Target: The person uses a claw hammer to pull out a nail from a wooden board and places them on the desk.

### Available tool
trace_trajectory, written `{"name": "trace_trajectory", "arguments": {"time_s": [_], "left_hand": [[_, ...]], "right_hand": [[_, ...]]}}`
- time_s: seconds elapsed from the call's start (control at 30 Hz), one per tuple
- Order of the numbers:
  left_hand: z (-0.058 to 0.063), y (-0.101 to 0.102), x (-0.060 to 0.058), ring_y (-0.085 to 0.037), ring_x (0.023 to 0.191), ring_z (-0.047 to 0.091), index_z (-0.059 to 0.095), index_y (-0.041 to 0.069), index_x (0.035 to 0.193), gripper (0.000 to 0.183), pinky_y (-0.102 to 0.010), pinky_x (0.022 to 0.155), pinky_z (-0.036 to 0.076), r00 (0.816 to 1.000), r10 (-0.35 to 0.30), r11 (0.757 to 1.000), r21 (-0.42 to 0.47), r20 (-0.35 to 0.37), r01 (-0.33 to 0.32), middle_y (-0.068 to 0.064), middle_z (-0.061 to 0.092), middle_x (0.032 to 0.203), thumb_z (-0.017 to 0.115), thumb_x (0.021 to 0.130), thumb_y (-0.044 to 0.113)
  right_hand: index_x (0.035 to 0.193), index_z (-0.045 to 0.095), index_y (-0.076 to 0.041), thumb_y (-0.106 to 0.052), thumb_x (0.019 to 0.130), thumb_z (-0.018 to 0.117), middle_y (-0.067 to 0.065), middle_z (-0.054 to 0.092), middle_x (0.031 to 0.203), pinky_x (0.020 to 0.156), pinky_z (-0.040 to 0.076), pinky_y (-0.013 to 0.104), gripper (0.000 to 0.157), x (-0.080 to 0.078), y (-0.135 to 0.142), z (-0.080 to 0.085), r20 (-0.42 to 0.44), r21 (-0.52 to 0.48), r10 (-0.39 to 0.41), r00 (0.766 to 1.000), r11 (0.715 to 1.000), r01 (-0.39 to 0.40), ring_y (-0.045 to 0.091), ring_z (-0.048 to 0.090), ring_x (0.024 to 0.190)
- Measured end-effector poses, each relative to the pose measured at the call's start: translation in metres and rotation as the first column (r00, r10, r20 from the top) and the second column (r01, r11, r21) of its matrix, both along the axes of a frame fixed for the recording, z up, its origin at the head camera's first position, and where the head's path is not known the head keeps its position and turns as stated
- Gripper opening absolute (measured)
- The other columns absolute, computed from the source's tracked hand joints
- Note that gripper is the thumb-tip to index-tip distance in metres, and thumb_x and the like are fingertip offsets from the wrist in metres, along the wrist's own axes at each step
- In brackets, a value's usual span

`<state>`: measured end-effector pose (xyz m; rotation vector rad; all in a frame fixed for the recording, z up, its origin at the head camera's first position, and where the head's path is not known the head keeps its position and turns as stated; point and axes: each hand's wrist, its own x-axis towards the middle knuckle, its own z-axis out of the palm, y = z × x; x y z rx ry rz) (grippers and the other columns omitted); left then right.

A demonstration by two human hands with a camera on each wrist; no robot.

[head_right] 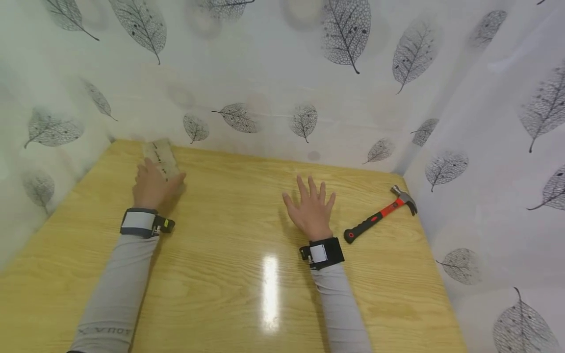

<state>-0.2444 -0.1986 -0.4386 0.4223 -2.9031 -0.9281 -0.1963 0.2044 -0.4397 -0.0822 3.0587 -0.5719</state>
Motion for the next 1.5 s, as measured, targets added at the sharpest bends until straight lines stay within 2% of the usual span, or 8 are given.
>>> {"name": "trace_trajectory", "arguments": {"time_s": [0.2, 0.4, 0.53, 0.77, 0.87, 1.0, 1.13, 1.5], "left_hand": [[-0.006, 0.001, -0.002, -0.061, 0.142, 0.024, -0.009, -0.007, 0.158, 0.12, -0.076, 0.108, 0.03, 0.999, 0.011, 1.0, 0.007, 0.033, -0.012, -0.043, 0.005, 0.16, 0.064, 0.09, 0.06], [-0.004, -0.004, 0.001, -0.063, 0.136, 0.031, -0.007, -0.008, 0.158, 0.116, -0.075, 0.104, 0.035, 0.999, 0.016, 1.0, -0.001, 0.033, -0.016, -0.042, 0.012, 0.158, 0.066, 0.091, 0.053], [-0.001, -0.004, 0.003, -0.066, 0.136, 0.028, -0.008, -0.009, 0.157, 0.114, -0.076, 0.105, 0.033, 0.997, -0.015, 1.0, 0.008, 0.076, 0.015, -0.044, 0.007, 0.158, 0.066, 0.092, 0.047], [0.008, 0.006, 0.008, -0.066, 0.122, 0.04, 0.0, -0.013, 0.155, 0.113, -0.074, 0.097, 0.041, 0.989, -0.068, 0.997, -0.015, 0.128, 0.071, -0.047, 0.027, 0.145, 0.072, 0.088, 0.041], [0.015, 0.015, 0.011, -0.067, 0.12, 0.042, -0.005, -0.015, 0.154, 0.115, -0.073, 0.097, 0.042, 0.982, -0.108, 0.991, -0.056, 0.155, 0.118, -0.052, 0.025, 0.144, 0.072, 0.089, 0.041], [0.026, 0.029, 0.017, -0.069, 0.125, 0.039, -0.005, -0.017, 0.153, 0.114, -0.073, 0.101, 0.04, 0.965, -0.162, 0.977, -0.105, 0.206, 0.187, -0.056, 0.016, 0.146, 0.07, 0.09, 0.042], [0.034, 0.047, 0.024, -0.068, 0.129, 0.037, 0.009, -0.02, 0.15, 0.106, -0.073, 0.104, 0.038, 0.946, -0.204, 0.96, -0.137, 0.252, 0.244, -0.057, 0.017, 0.146, 0.069, 0.091, 0.044], [0.037, 0.097, 0.043, -0.067, 0.137, 0.029, 0.018, -0.022, 0.149, 0.101, -0.067, 0.112, 0.035, 0.902, -0.296, 0.891, -0.25, 0.315, 0.379, -0.056, 0.02, 0.145, 0.063, 0.094, 0.049]], "right_hand": [[0.165, 0.014, -0.027, -0.071, 0.101, 0.028, 0.012, 0.01, 0.171, 0.117, -0.012, 0.071, 0.079, 0.0, 0.0, 0.005, 0.014, -0.011, 0.004, 1.0, 1.0, -0.004, 0.046, -0.002, 0.155], [0.165, 0.015, -0.027, -0.073, 0.099, 0.027, 0.011, 0.01, 0.171, 0.117, -0.014, 0.07, 0.08, -0.004, -0.004, 0.006, 0.007, -0.026, 0.009, 1.0, 1.0, -0.008, 0.044, -0.003, 0.156], [0.165, 0.014, -0.028, -0.073, 0.099, 0.026, 0.012, 0.011, 0.171, 0.117, -0.014, 0.07, 0.08, -0.006, -0.003, 0.004, 0.023, -0.012, 0.005, 1.0, 1.0, -0.005, 0.045, -0.003, 0.155], [0.165, 0.014, -0.027, -0.069, 0.101, 0.029, 0.012, 0.011, 0.171, 0.117, -0.014, 0.07, 0.078, -0.003, -0.004, 0.006, 0.03, -0.028, -0.001, 1.0, 1.0, 0.002, 0.044, -0.003, 0.156], [0.165, 0.014, -0.027, -0.068, 0.102, 0.029, 0.012, 0.011, 0.171, 0.118, -0.013, 0.07, 0.077, -0.003, -0.004, 0.005, 0.032, -0.024, -0.006, 0.999, 1.0, 0.006, 0.044, -0.003, 0.156], [0.165, 0.015, -0.025, -0.064, 0.104, 0.03, 0.013, 0.012, 0.171, 0.118, -0.008, 0.072, 0.074, -0.004, -0.002, 0.003, 0.021, -0.009, -0.011, 1.0, 1.0, 0.011, 0.046, 0.001, 0.155], [0.164, 0.017, -0.023, -0.059, 0.105, 0.031, 0.014, 0.014, 0.17, 0.118, -0.004, 0.074, 0.071, -0.004, -0.001, 0.0, -0.006, -0.006, -0.023, 1.0, 1.0, 0.023, 0.047, 0.005, 0.154], [0.164, 0.017, -0.023, -0.056, 0.105, 0.034, 0.015, 0.015, 0.169, 0.117, -0.005, 0.074, 0.07, 0.0, 0.004, 0.0, -0.008, -0.025, -0.031, 0.999, 0.999, 0.031, 0.047, 0.005, 0.154]]}}
